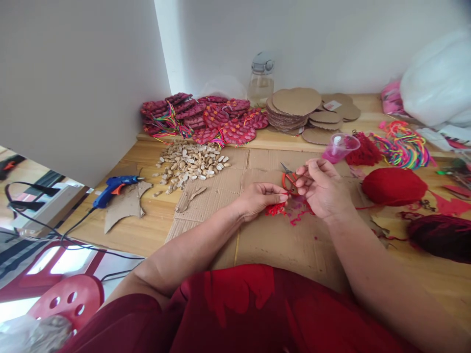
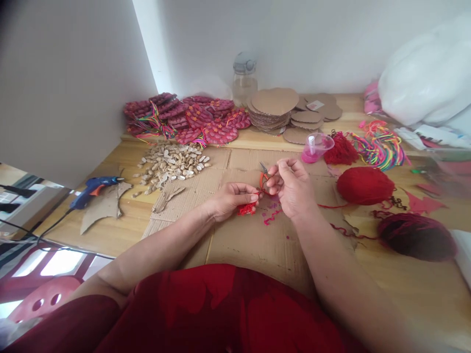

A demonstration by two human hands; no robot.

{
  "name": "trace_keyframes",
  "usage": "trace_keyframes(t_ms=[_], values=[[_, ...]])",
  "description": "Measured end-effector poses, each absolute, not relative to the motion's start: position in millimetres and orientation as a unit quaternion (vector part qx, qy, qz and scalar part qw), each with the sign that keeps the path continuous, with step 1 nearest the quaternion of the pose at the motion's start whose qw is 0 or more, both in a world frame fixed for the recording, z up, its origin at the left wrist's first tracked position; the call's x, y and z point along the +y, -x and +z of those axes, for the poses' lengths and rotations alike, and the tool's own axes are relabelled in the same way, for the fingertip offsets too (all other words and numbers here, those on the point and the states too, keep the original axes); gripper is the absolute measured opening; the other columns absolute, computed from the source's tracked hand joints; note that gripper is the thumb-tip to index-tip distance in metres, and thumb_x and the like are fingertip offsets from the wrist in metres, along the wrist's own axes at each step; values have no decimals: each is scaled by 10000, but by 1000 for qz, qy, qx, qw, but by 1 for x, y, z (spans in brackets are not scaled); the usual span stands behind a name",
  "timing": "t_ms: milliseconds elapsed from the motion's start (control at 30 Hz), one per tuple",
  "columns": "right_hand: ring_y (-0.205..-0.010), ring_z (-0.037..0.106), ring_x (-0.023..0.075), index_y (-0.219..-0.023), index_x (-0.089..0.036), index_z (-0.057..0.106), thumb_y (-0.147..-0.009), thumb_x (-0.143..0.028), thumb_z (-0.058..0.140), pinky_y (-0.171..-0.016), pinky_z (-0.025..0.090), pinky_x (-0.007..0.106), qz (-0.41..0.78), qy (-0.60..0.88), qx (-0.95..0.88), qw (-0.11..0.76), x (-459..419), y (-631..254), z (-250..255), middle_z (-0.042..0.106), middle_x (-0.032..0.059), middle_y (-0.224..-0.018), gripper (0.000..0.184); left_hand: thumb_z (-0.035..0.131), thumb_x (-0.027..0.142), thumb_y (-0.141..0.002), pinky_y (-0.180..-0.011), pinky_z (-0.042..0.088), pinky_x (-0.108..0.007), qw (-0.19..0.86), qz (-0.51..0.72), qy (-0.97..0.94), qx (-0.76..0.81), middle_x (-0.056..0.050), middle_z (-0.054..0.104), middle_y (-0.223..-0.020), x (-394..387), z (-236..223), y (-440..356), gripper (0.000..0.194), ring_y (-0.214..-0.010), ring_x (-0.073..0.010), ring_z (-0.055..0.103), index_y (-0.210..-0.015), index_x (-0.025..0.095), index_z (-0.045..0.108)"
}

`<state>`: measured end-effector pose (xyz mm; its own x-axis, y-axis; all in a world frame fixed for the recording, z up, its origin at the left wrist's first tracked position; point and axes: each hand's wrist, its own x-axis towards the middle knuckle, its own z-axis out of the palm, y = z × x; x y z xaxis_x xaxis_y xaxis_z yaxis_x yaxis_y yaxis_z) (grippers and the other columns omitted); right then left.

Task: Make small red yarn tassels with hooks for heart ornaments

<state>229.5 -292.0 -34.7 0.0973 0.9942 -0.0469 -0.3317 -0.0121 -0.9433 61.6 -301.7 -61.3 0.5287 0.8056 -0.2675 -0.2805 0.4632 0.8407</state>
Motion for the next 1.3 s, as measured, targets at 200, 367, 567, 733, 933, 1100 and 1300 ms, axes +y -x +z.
trace_keyframes(t_ms=[200, 367, 567, 733, 933, 1100, 1300], values=[[-518, 559, 78, -833, -216, 579, -661, -422, 811, -405, 409, 192, 548, 464, -344, 606, -293, -228, -39, 633, -24, -818, 354, 823, 283, -685, -514, 475, -208, 817, 336, -355, 305, -66, 696, -782, -294, -59, -55, 344, -585, -110, 637, -918, 97, 651], [-483, 494, 71, -723, -197, 589, -697, -471, 779, -371, 330, 187, 523, 490, -369, 591, -296, -228, -36, 581, -22, -711, 335, 830, 296, -673, -503, 473, -189, 798, 381, -335, 325, -51, 697, -834, -293, -55, -53, 358, -634, -115, 654, -936, 132, 651], [-481, 436, 86, -711, -197, 636, -751, -510, 739, -394, 304, 214, 480, 524, -535, 458, -308, -217, -37, 553, -11, -611, 332, 863, 297, -609, -610, 467, -224, 752, 472, -316, 335, 2, 646, -713, -293, -52, -57, 336, -606, -76, 576, -831, 127, 678], [-486, 425, 93, -733, -197, 635, -765, -470, 728, -427, 319, 231, 452, 509, -587, 439, -311, -212, -41, 553, -20, -598, 290, 862, 293, -609, -704, 443, -228, 745, 474, -316, 347, -16, 672, -791, -293, -50, -56, 310, -710, -86, 599, -814, 126, 701], [-481, 403, 93, -700, -192, 592, -796, -461, 693, -448, 301, 240, 421, 515, -624, 411, -311, -214, -41, 506, -35, -570, 303, 880, 329, -567, -669, 440, -252, 753, 443, -328, 359, -10, 653, -743, -293, -47, -55, 364, -652, -95, 585, -798, 124, 688], [-532, 443, 106, -793, -196, 642, -829, -399, 662, -490, 340, 249, 403, 519, -637, 403, -310, -217, -42, 567, -13, -655, 207, 872, 323, -575, -691, 413, -235, 726, 484, -340, 352, -17, 665, -758, -290, -51, -55, 320, -677, -82, 571, -741, 117, 694], [-561, 493, 122, -789, -212, 630, -842, -350, 638, -512, 390, 252, 383, 517, -643, 415, -311, -217, -40, 568, -8, -661, 147, 866, 320, -575, -689, 399, -229, 722, 497, -332, 349, 2, 633, -701, -290, -51, -56, 317, -644, -68, 535, -733, 120, 677]])
